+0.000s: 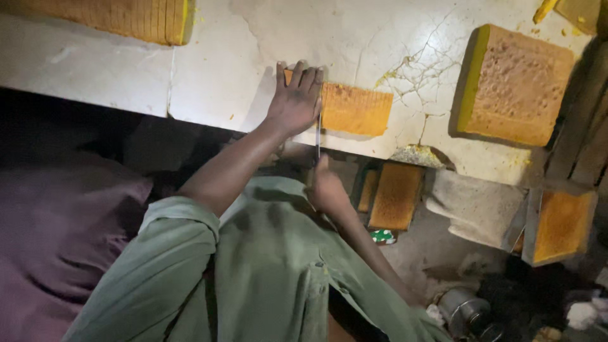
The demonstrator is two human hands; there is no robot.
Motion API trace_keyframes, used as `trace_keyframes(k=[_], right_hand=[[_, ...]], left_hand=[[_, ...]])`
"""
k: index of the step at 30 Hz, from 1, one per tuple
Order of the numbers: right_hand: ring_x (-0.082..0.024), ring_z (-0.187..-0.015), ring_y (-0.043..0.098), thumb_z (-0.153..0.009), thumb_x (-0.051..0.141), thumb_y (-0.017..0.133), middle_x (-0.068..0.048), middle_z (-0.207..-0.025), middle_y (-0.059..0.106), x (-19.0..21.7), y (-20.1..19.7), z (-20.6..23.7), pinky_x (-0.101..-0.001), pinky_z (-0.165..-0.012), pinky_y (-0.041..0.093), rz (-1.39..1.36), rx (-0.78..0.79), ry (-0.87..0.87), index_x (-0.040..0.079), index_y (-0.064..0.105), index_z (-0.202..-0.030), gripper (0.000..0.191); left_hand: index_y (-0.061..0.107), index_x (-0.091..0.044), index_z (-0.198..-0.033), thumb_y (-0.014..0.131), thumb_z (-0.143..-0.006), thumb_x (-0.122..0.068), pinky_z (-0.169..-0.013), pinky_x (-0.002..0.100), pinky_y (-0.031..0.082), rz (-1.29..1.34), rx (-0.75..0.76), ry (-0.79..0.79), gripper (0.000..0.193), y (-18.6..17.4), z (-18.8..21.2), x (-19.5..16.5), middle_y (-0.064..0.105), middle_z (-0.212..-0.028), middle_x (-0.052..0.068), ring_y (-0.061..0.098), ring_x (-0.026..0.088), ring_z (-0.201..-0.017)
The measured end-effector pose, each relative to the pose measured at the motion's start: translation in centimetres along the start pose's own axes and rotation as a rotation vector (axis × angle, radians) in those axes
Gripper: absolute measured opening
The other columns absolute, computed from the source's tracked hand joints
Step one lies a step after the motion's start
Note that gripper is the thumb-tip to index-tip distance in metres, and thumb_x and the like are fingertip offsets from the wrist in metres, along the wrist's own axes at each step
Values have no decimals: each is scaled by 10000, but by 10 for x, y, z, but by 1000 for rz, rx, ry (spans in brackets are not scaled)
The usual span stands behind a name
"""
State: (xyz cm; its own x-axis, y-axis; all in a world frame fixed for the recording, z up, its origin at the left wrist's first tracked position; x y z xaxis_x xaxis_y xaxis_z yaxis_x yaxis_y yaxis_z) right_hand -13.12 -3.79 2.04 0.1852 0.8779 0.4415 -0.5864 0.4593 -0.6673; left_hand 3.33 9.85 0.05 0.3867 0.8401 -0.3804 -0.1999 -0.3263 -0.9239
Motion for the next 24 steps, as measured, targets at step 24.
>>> trace_keyframes(k=[24], right_hand=[[-482, -1044, 683, -876, 190, 727, -341, -1144, 674, 17, 1, -40, -515, -870, 565, 13, -132, 66, -94, 185, -1541, 904]], left_hand=[[335, 53, -1559, 510, -994, -352, -1174, 742, 155, 33, -70, 45, 717, 16, 0, 16, 338, -1600, 233, 209, 391, -1525]])
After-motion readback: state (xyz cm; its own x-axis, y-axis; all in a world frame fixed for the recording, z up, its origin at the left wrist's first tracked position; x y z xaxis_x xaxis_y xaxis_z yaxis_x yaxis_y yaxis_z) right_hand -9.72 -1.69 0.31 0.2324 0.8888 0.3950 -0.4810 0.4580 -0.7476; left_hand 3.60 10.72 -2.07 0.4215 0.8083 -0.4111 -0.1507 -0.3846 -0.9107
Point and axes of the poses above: each hand's wrist, its own z-axis away from the middle knuckle, its own y-axis out of the palm, x = y × z, the point moved 3 cm from there along -z, towards the middle knuckle
